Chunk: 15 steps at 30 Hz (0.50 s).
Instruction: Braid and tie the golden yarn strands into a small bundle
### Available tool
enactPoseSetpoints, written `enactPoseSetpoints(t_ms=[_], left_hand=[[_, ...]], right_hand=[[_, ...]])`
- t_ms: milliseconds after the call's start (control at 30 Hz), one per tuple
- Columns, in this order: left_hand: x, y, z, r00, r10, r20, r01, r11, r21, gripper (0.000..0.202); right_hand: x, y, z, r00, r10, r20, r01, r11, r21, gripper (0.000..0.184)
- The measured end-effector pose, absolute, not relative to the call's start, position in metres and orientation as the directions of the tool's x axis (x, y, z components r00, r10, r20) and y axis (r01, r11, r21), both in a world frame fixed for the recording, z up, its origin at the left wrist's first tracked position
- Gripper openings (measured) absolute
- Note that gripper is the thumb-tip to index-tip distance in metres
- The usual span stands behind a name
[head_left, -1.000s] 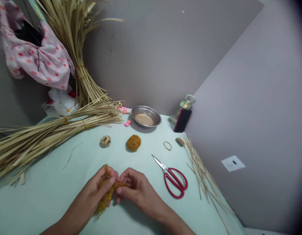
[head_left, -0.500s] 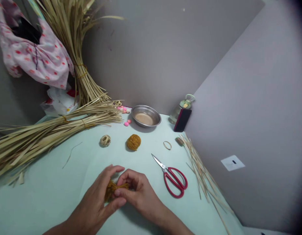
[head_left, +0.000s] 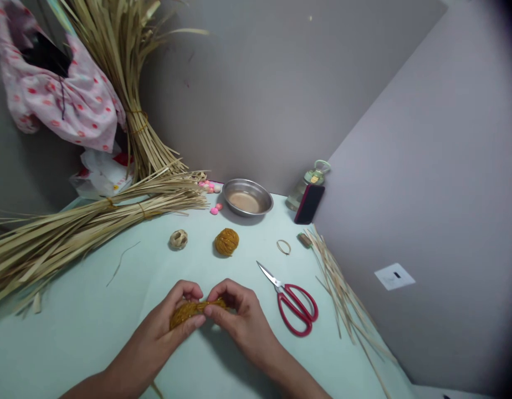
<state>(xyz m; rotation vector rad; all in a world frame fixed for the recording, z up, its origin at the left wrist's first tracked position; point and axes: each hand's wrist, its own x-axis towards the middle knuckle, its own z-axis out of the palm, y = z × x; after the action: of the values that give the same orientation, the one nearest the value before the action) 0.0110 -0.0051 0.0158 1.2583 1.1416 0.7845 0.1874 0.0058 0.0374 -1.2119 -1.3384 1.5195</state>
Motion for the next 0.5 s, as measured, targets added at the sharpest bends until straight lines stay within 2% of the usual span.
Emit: enactPoseSetpoints(t_ms=[233,367,500], left_hand=[[0.01,-0.001,0.021,0.32,0.903,-0.286,0.064,0.281,0.958,0.03],[0.01,-0.001,0.022,0.306,0.911,-0.275,0.089,0.261,0.961,0.028],[0.009,-0.001,0.022,0.319,0.907,-0.274,0.094,0.257,0.962,0.025]], right_hand=[[0.193,0.01,0.044,-0.368,0.905,-0.215,0.027,-0.221,-0.975,0.023],[0.197,0.012,0.047,-0.361,0.92,-0.149,0.108,-0.118,-0.987,0.02],[0.199,0.01,0.046,-0.366,0.927,-0.083,0.228,0.003,-0.974,0.008]])
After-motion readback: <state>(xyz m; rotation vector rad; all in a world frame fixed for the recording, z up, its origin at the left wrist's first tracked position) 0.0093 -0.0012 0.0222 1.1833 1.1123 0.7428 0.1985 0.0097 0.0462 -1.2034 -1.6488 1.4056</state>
